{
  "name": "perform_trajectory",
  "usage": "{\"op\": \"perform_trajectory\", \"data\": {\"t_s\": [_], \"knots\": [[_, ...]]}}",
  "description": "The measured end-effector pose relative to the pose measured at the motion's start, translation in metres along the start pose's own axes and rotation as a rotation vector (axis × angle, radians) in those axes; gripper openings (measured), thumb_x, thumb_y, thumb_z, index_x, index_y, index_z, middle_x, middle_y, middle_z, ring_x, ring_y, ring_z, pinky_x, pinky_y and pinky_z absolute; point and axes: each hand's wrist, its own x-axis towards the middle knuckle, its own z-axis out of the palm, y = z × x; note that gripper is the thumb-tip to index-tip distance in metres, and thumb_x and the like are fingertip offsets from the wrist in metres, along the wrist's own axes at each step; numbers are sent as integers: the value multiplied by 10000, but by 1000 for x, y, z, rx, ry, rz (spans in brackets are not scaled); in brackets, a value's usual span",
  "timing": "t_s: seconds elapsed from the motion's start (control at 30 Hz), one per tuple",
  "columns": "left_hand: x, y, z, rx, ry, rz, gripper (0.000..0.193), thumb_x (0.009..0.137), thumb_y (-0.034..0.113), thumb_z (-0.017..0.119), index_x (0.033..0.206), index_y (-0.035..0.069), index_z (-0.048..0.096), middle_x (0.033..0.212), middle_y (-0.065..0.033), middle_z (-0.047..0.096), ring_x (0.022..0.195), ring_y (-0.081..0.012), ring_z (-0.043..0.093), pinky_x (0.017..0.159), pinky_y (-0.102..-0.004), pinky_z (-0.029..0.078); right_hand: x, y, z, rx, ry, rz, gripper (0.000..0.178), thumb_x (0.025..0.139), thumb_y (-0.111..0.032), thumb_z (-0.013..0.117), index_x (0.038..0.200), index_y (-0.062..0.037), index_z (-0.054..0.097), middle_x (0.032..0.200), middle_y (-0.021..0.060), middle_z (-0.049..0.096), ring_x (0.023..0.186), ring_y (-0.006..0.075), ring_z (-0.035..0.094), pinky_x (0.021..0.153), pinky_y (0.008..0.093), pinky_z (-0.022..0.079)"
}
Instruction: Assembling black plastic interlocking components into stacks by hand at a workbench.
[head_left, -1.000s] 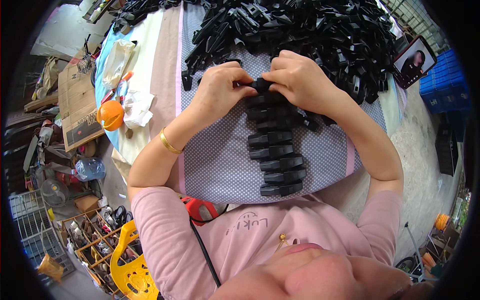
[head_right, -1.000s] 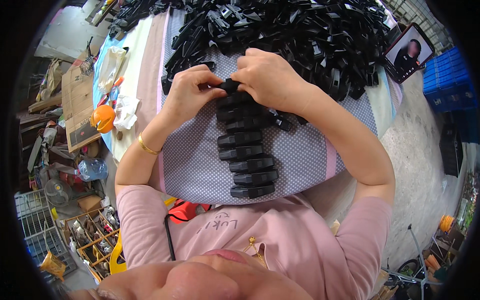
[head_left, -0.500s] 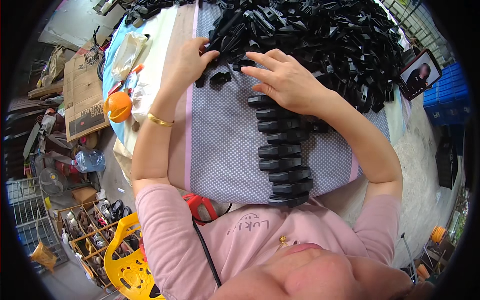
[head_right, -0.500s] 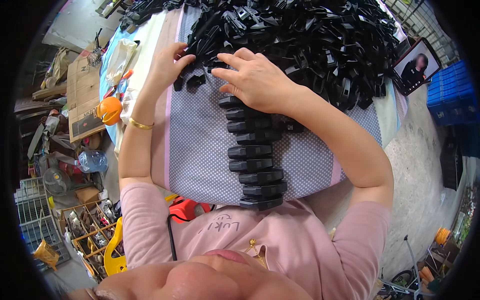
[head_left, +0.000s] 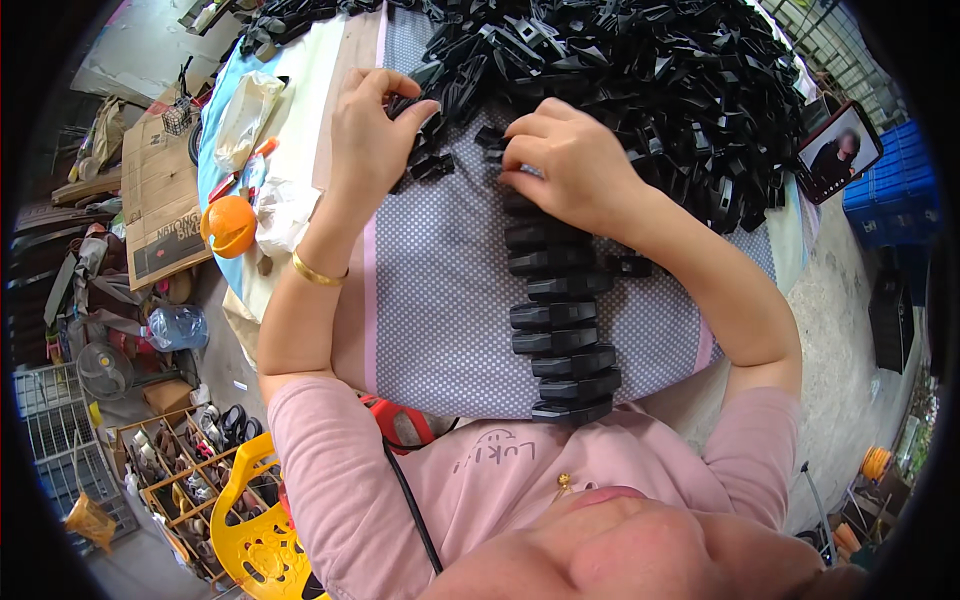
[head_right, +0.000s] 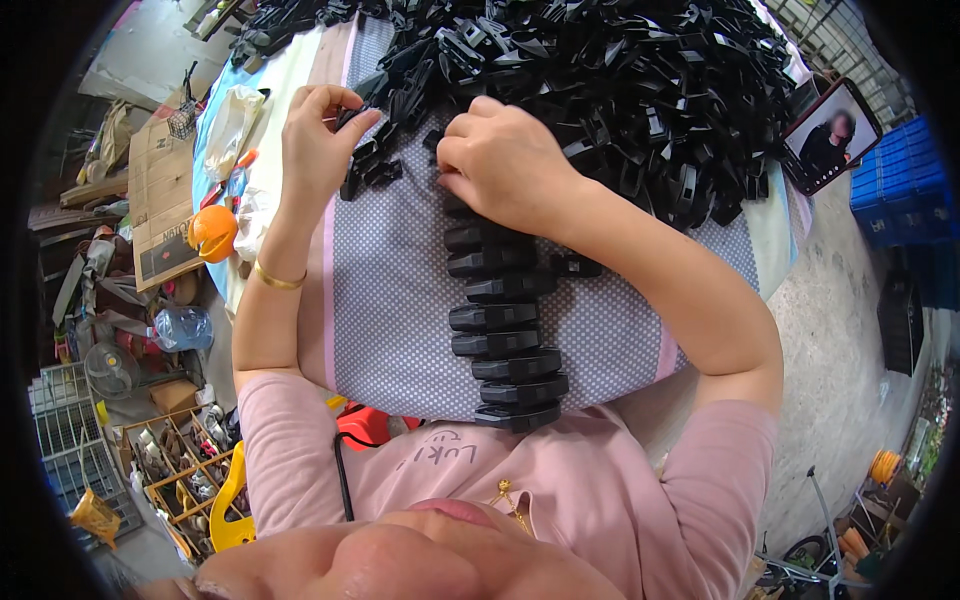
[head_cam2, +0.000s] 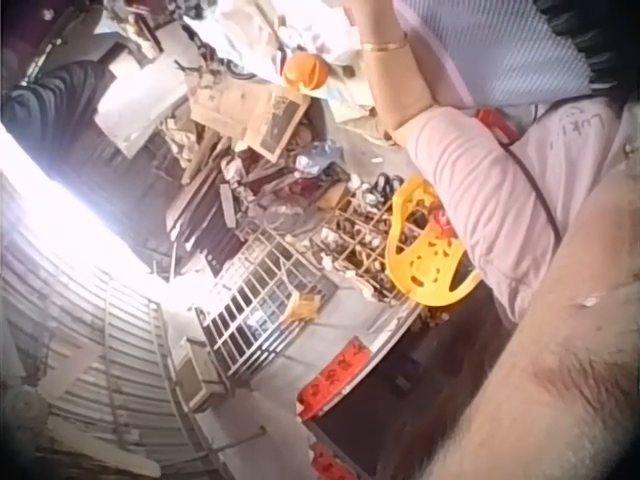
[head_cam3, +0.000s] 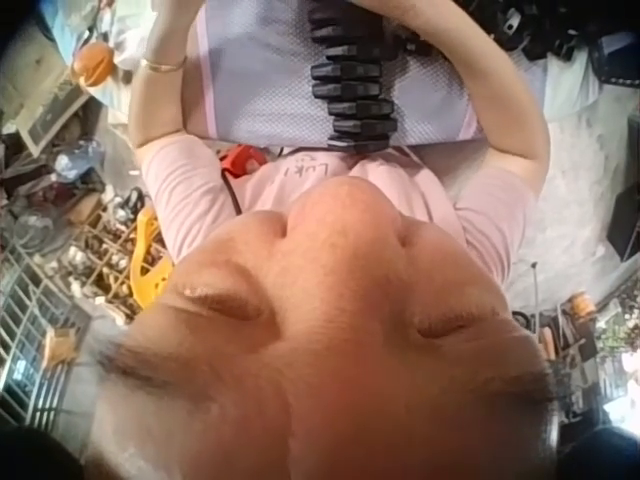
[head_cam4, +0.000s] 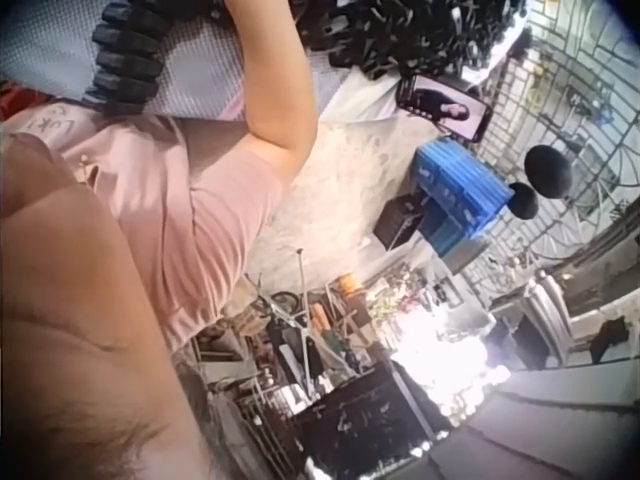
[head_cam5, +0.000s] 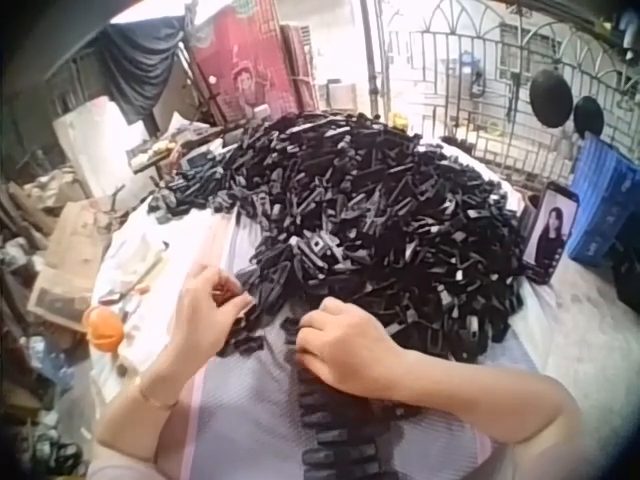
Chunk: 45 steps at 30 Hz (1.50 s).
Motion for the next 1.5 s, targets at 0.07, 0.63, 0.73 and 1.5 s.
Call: {"op": "perform_trajectory", "data": {"t_s": [0.07, 0.63, 0.73, 1.5], "knots": [[-8, 21, 0, 47, 109, 149, 247, 721, 85, 768, 903, 3, 622, 886, -101, 563, 766, -245, 601, 691, -324, 504, -2, 0, -12, -111, 62, -30, 163, 763, -146, 710, 880, -48, 653, 879, 61, 654, 851, 242, 591, 734, 351, 503], [-37, 51, 9, 7, -555, 172, 362, 787, -93, 555, 1095, 72, 651, 1171, -188, 503, 961, -361, 587, 840, -395, 498, -14, -8, -39, 142, -414, 198, 229, 784, -130, 682, 1004, -84, 642, 872, 99, 663, 884, 295, 626, 781, 391, 495], [-33, 45, 8, 55, -550, 210, 364, 758, -90, 621, 1079, 78, 661, 1249, -178, 485, 1017, -352, 568, 879, -389, 487, -13, -12, -43, 183, -457, 202, 250, 760, -119, 696, 1003, -63, 678, 905, 138, 687, 902, 307, 654, 799, 405, 513], [-31, 50, 8, -44, -526, 18, 196, 711, 55, 758, 859, -53, 687, 811, -93, 620, 711, -184, 631, 668, -276, 519, -13, 10, -30, -4, -124, 52, 241, 696, -144, 758, 912, -43, 720, 816, 48, 611, 829, 222, 583, 715, 333, 501]]}}
